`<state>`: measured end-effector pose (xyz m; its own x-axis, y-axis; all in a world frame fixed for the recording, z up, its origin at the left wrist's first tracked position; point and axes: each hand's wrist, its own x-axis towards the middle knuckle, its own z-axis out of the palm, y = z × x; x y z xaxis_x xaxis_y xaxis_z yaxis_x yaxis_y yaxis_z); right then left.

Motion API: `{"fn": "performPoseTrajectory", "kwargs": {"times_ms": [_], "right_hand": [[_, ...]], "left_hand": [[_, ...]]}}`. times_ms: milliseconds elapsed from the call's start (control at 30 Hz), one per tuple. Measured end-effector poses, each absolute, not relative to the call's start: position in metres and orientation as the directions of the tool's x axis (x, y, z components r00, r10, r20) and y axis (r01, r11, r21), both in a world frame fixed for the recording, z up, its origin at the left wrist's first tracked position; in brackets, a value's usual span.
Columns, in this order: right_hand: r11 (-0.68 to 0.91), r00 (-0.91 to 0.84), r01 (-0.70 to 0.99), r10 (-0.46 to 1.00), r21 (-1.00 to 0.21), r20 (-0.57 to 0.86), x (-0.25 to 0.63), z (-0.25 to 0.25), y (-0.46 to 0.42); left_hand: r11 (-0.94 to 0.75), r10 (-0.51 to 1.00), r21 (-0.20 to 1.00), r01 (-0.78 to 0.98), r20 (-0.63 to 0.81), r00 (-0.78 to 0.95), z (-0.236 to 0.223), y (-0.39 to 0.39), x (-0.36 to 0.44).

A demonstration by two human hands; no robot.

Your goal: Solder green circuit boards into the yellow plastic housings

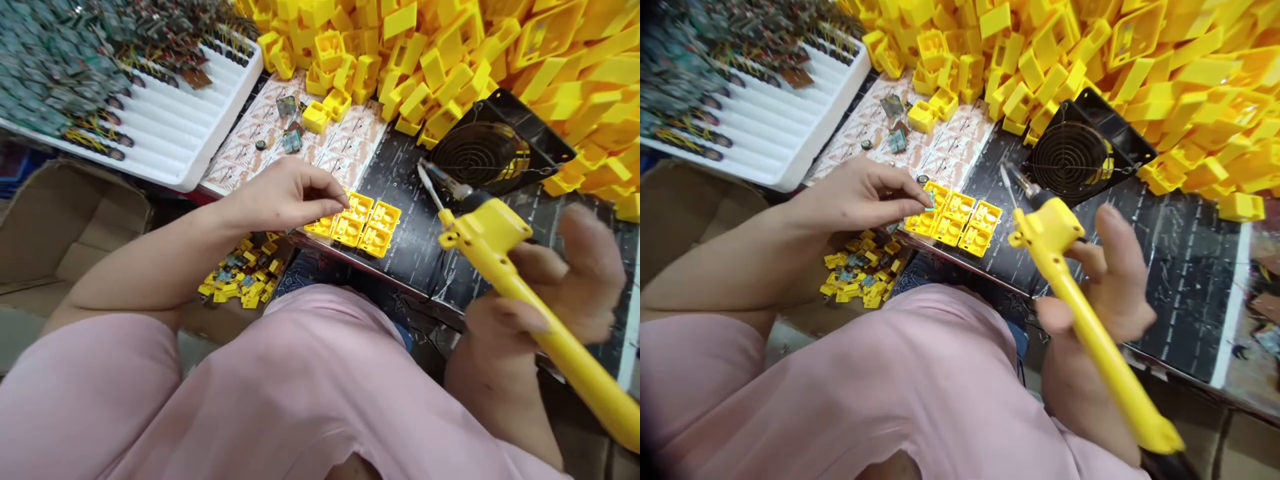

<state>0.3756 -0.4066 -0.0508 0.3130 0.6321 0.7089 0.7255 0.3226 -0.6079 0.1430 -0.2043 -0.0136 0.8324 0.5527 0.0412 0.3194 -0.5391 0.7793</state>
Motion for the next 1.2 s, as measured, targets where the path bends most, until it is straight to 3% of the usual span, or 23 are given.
{"fn": "performPoseTrajectory", "kwargs": {"times_ms": [100, 167, 300, 433, 533, 733, 900, 1200], "right_hand": [[0.371, 0.433, 0.781, 0.258, -0.503, 0.864, 0.394, -0.057, -0.410], [0.399, 0.488, 0.765, 0.155, -0.507, 0.859, 0.400, -0.066, -0.411], [0.331, 0.538, 0.676, 0.389, -0.658, 0.748, 0.395, -0.079, -0.420], [0.355, 0.390, 0.630, 0.624, -0.691, 0.677, 0.381, -0.078, -0.430], [0.380, 0.258, 0.637, 0.714, -0.671, 0.650, 0.375, -0.075, -0.430], [0.451, -0.011, 0.744, 0.746, -0.493, 0.666, 0.367, -0.062, -0.420], [0.524, -0.128, 0.755, 0.706, -0.393, 0.696, 0.363, -0.053, -0.409], [0.595, -0.234, 0.711, 0.703, -0.375, 0.672, 0.368, -0.041, -0.402]], "left_hand": [[-0.776, 0.490, 0.486, 0.403, 0.060, 0.870, -0.027, -0.209, 0.138], [-0.844, 0.460, 0.344, 0.412, 0.068, 0.885, -0.040, -0.215, 0.140], [-0.891, 0.427, 0.210, 0.402, 0.089, 0.900, -0.056, -0.224, 0.143], [-0.902, 0.423, 0.155, 0.404, 0.122, 0.898, -0.056, -0.226, 0.144], [-0.909, 0.414, 0.118, 0.400, 0.135, 0.900, -0.057, -0.226, 0.145], [-0.909, 0.417, 0.070, 0.412, 0.102, 0.903, -0.060, -0.227, 0.149], [-0.909, 0.416, 0.044, 0.414, 0.060, 0.907, -0.056, -0.228, 0.152], [-0.922, 0.385, -0.013, 0.386, 0.035, 0.922, -0.050, -0.230, 0.159]]}}
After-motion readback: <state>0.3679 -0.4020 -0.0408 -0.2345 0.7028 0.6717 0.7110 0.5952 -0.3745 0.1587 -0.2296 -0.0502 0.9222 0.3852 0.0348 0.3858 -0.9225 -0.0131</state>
